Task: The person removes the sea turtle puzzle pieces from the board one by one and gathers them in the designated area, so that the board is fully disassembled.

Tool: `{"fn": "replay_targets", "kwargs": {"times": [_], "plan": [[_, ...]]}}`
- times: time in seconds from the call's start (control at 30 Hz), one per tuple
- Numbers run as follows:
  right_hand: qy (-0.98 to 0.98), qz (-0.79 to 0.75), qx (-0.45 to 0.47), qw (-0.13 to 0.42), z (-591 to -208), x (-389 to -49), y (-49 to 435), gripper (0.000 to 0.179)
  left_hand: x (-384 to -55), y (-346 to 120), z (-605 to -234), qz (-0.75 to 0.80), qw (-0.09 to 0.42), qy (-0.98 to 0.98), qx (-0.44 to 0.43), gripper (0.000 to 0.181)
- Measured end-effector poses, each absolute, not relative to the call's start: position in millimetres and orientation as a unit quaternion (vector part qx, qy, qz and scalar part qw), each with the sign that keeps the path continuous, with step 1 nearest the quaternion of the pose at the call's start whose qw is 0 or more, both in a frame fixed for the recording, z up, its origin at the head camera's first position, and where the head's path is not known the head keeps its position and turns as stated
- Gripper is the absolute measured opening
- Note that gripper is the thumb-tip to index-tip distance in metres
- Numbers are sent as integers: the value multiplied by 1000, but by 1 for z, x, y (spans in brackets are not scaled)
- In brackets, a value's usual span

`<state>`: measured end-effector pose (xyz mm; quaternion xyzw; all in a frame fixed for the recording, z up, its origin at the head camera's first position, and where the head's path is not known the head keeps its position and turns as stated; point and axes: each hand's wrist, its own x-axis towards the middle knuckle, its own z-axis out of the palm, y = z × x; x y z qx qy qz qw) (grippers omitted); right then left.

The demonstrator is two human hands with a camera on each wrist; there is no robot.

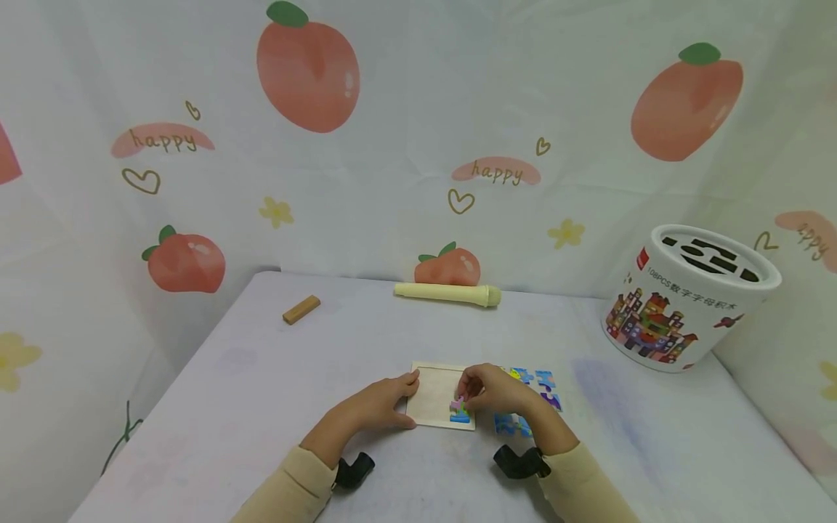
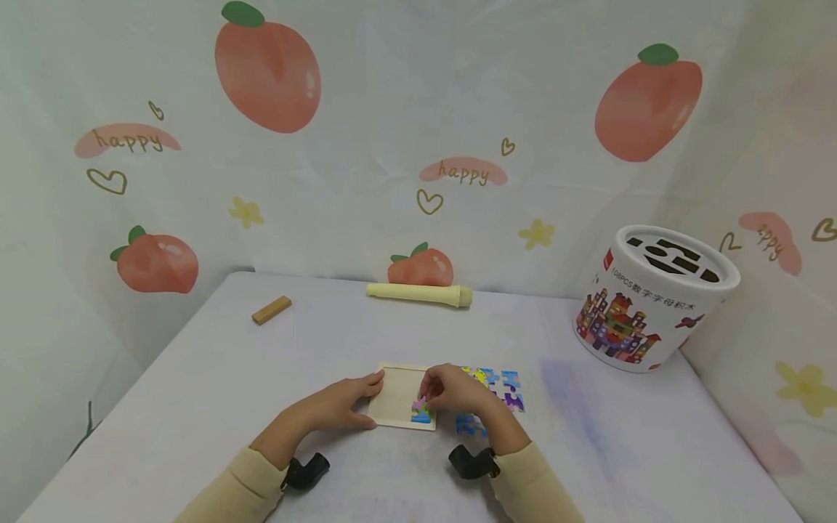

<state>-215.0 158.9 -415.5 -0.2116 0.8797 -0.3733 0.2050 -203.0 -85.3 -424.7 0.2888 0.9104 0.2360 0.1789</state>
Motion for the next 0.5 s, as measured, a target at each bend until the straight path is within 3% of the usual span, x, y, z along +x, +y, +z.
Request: {"fn": "replay_targets", "kwargs": {"times": [0.5], "plan": [[855,-425,-205,213,-421,-213,165,11,-202,-85,-425,236,179,912,285,71]]}}
